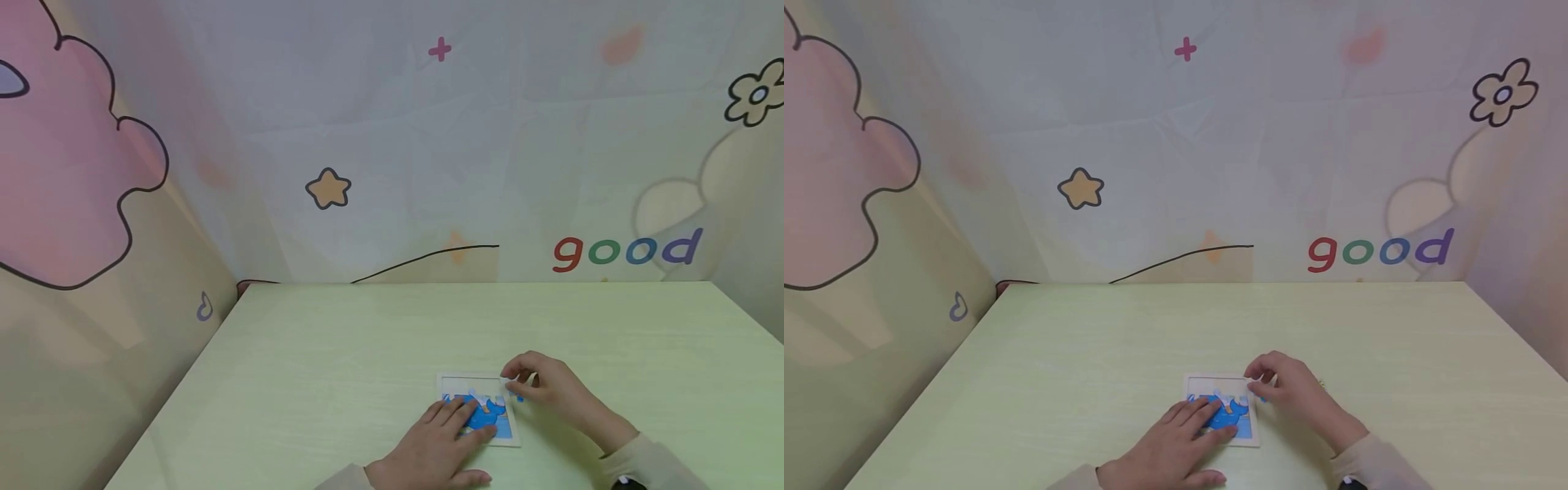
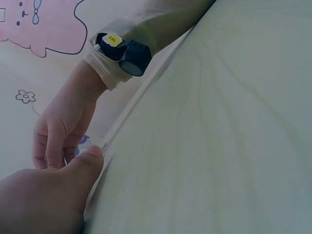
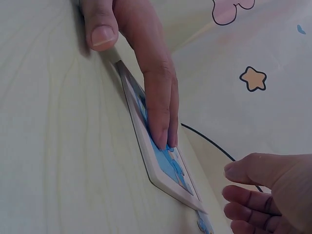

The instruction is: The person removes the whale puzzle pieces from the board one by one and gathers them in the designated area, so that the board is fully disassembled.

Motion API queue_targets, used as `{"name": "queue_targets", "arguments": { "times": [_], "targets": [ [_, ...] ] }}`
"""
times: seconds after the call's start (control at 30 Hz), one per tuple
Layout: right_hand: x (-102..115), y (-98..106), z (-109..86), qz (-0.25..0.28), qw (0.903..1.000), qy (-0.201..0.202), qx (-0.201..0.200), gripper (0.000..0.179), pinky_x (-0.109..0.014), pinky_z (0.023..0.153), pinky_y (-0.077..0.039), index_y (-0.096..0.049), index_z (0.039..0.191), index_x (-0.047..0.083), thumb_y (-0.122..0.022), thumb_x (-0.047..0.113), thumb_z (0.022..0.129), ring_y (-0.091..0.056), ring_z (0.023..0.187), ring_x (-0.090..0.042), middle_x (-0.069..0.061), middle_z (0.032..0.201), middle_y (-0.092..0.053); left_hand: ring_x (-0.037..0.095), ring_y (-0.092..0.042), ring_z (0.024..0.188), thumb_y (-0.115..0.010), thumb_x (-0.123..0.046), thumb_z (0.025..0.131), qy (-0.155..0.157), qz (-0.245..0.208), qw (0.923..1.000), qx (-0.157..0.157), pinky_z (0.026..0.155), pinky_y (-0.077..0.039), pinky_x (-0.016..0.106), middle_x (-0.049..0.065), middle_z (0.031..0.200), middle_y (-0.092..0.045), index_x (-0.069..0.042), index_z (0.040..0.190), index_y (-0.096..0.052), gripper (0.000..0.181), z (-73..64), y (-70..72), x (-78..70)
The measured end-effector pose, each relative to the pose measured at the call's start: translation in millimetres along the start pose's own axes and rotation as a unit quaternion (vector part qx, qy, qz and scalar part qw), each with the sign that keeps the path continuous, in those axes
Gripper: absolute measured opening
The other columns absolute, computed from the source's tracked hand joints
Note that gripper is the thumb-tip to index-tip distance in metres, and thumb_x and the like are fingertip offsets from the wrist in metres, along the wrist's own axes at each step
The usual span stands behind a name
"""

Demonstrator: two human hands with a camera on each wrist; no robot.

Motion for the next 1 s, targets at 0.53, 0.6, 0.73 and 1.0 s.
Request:
{"name": "queue_targets", "arguments": {
  "times": [0.53,0.6,0.73,1.0],
  "targets": [
    [9,-29,0.7,-0.011,0.9986,0.026,0.044,0.011,-0.020,0.065,-0.045,-0.069,0.093,0.009,-0.071,0.016,0.085,-0.048,0.071,0.002,0.004,0.085,-0.060,0.023,-0.033,0.144,-0.021,-0.060,0.100,-0.004,-0.002,1.0000,0.000,0.112,-0.035,0.039,0.008,0.157,-0.031,-0.033,0.149,-0.034,0.058,-1.6,-1.1,0.0],
    [9,-31,1.0,-0.015,0.9987,0.020,0.044,0.009,-0.020,0.063,-0.043,-0.069,0.092,0.009,-0.071,0.015,0.085,-0.045,0.070,0.002,0.005,0.083,-0.058,0.024,-0.033,0.144,-0.021,-0.060,0.100,-0.006,0.000,1.0000,-0.002,0.111,-0.035,0.040,0.008,0.157,-0.031,-0.032,0.149,-0.035,0.058,-1.9,-0.9,0.1],
    [10,-33,1.5,-0.020,0.9989,0.008,0.041,0.006,-0.020,0.061,-0.040,-0.069,0.090,0.010,-0.071,0.012,0.084,-0.042,0.068,0.002,0.005,0.080,-0.054,0.024,-0.033,0.144,-0.022,-0.059,0.100,-0.008,0.002,0.9999,-0.008,0.111,-0.035,0.040,0.009,0.156,-0.032,-0.031,0.148,-0.036,0.057,-2.2,-0.5,0.3],
    [11,-33,1.3,-0.016,0.9991,-0.001,0.040,0.006,-0.020,0.062,-0.040,-0.066,0.091,0.012,-0.069,0.010,0.085,-0.043,0.069,0.000,0.004,0.081,-0.053,0.025,-0.033,0.144,-0.023,-0.059,0.100,-0.006,-0.004,0.9999,-0.008,0.112,-0.035,0.041,0.010,0.156,-0.031,-0.031,0.148,-0.037,0.058,-1.3,-1.3,0.0]
  ]
}}
Point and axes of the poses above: each hand's wrist, its own z-axis towards the middle knuckle, its own y-axis out of the back of the hand, x = y × z, the point moved 4 cm from there along z, towards the middle knuckle
